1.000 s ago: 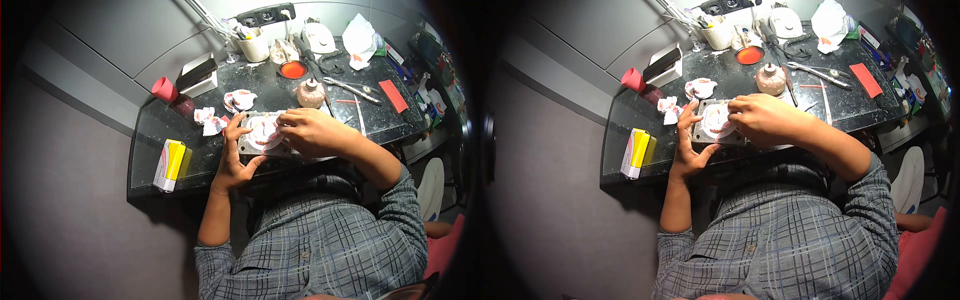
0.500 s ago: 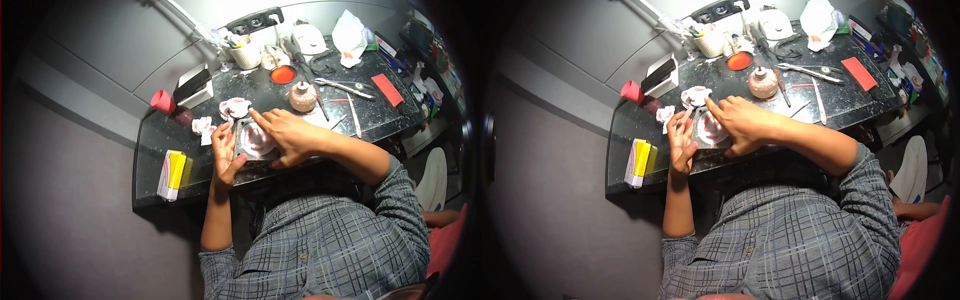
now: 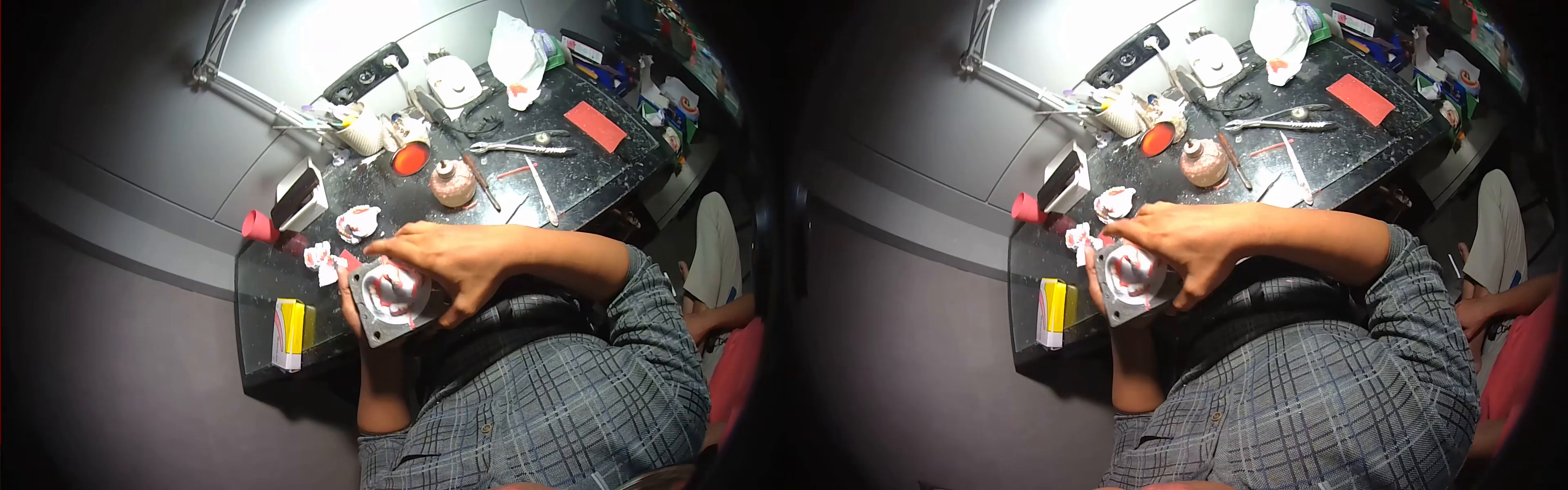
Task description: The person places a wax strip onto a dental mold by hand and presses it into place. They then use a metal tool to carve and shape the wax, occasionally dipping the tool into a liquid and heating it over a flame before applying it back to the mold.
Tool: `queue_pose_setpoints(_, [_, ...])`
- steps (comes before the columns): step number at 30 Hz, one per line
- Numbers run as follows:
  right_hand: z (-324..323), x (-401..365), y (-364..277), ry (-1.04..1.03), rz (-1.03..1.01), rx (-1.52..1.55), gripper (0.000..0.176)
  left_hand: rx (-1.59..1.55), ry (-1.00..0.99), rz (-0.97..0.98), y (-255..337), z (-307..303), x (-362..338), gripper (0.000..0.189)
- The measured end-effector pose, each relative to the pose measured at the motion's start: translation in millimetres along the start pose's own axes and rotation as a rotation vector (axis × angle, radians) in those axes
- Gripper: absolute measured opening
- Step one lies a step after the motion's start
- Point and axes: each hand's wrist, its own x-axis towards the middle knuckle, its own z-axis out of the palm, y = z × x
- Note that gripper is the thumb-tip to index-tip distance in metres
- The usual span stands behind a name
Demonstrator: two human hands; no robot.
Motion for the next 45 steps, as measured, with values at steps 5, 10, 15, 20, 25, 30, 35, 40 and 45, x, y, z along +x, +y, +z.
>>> queue_pose_setpoints(5, [-11,-26,10,0.167,-0.111,-0.187,0.101,0.023,0.141,-0.01,-2,10,13,0.071])
queue_pose_setpoints(10, [-53,-78,37,0.22,0.302,-0.371,0.032,0.6,0.244,0.546,12,-19,23,0.081])
queue_pose_setpoints(15, [-41,-98,49,0.033,0.418,-0.271,0.006,0.101,0.055,0.269,23,-1,36,0.088])
queue_pose_setpoints(20, [-43,-94,56,-0.09,0.328,-0.382,0.01,0.101,0.118,0.483,-12,3,36,0.079])
queue_pose_setpoints(25, [-47,-97,50,-0.016,0.277,-0.356,0.015,0.044,0.141,0.559,-25,2,30,0.083])
queue_pose_setpoints(30, [-74,-83,47,0.183,0.247,-0.293,0.023,-0.095,0.028,0.452,-26,-15,22,0.091])
queue_pose_setpoints(35, [-96,-59,66,0.528,0.175,-0.166,0.005,-0.201,-0.059,0.313,-22,-13,26,0.086])
queue_pose_setpoints(40, [-83,-37,80,0.81,0.184,0.164,0.013,-0.18,-0.031,0.296,-22,2,27,0.109])
queue_pose_setpoints(45, [-72,-34,86,0.79,0.234,0.2,0.018,-0.304,-0.118,0.221,-20,-1,22,0.108])
